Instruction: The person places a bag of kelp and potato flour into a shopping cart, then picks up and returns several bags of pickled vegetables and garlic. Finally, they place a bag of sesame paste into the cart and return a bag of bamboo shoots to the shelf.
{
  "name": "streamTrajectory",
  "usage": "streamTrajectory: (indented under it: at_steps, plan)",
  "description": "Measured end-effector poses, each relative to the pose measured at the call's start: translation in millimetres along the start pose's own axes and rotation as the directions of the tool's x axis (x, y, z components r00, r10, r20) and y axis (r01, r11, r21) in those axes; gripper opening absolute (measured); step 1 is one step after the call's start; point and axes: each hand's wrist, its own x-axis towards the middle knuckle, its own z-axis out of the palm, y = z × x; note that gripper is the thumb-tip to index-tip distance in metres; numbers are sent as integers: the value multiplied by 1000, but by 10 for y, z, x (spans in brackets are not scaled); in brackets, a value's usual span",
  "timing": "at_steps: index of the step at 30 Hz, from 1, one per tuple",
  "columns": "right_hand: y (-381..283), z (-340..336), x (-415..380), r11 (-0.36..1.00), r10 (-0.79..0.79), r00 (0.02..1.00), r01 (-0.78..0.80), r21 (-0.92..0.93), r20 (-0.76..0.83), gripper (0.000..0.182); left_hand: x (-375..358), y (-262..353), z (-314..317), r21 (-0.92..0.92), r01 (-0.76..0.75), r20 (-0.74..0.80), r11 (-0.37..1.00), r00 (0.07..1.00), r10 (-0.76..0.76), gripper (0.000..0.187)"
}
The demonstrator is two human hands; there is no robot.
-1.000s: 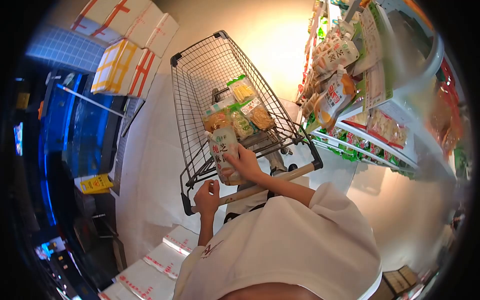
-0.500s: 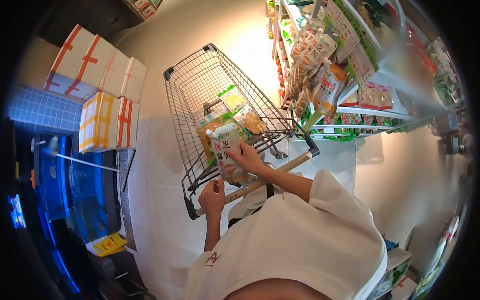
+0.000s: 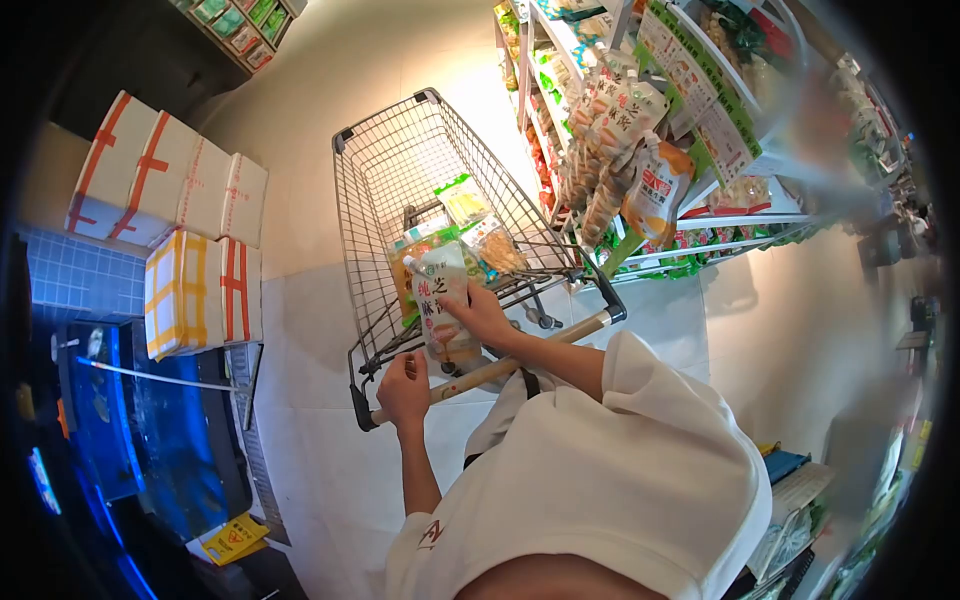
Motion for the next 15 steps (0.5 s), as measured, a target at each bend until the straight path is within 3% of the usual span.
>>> streamTrajectory:
  at_steps: [8, 15]
  plan:
    - [-311, 117, 406, 999, 12, 999, -14, -45, -37, 48, 594, -69, -109, 21, -43, 17, 999, 999, 42, 23]
    - [-299, 249, 751, 997, 29, 996, -35, -65, -85, 49, 1080, -55, -174, 79, -87, 142, 993, 987, 75, 22]
